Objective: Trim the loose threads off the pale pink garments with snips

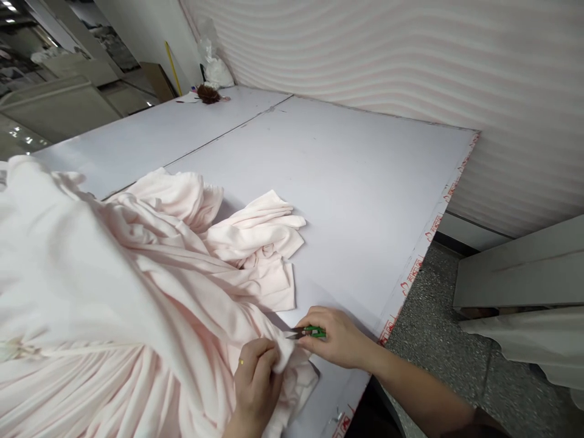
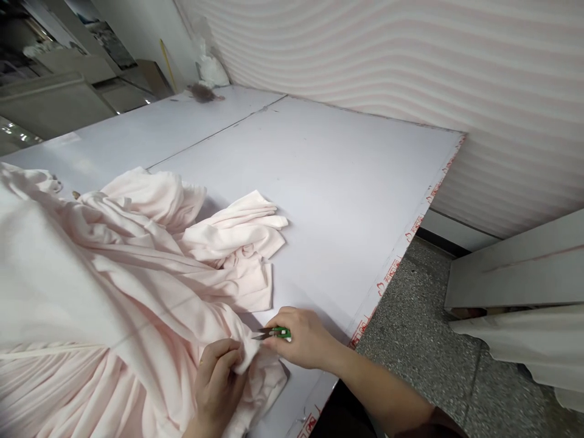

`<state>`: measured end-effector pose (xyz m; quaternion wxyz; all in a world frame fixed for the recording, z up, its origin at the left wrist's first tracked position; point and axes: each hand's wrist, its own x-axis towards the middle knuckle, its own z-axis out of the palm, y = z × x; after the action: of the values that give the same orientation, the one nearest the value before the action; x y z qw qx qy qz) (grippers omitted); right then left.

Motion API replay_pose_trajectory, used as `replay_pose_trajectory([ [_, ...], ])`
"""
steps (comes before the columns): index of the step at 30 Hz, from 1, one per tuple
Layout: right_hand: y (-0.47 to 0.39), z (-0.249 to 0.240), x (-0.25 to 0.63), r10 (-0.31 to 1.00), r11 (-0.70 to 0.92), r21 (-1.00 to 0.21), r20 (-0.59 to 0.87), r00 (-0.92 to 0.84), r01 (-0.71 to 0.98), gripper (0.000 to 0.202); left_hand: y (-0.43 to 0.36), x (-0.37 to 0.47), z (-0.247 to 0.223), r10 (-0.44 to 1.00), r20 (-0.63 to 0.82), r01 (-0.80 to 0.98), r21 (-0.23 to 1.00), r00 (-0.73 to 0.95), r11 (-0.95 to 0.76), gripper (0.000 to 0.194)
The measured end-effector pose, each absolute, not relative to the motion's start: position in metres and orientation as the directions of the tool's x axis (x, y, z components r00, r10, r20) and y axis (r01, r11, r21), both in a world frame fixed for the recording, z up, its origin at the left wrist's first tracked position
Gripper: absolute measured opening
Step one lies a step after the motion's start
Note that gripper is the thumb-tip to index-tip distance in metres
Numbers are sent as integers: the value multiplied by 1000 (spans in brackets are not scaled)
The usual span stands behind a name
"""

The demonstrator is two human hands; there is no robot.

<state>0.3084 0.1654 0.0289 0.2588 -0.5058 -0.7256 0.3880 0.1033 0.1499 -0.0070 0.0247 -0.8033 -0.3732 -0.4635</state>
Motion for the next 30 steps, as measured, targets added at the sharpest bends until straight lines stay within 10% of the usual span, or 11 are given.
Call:
replay_pose_trajectory([
  [3, 167, 25, 303, 935, 209, -792, -10, -354, 574, 24, 150, 102, -12, 763, 619, 584, 556, 185, -592, 7],
  [6, 172, 24, 300, 951, 215, -744, 12, -309, 633, 19, 152, 104, -11, 986, 165, 388, 909, -8, -149, 22],
  [10, 177, 30, 302, 926, 293, -719, 49, -375, 630, 21, 159, 108, 1, 989, -141, 114, 983, -46, 145, 43],
  [20, 187, 29, 297, 885, 374, -737, 102, -455, 562, 16, 166, 105, -2, 993, -114, 128, 985, -15, 115, 47],
  [30, 220, 14, 295, 911, 308, -597, -39, -411, 741, 29, 172, 85, -6, 921, 364, 476, 840, -138, -260, 19],
])
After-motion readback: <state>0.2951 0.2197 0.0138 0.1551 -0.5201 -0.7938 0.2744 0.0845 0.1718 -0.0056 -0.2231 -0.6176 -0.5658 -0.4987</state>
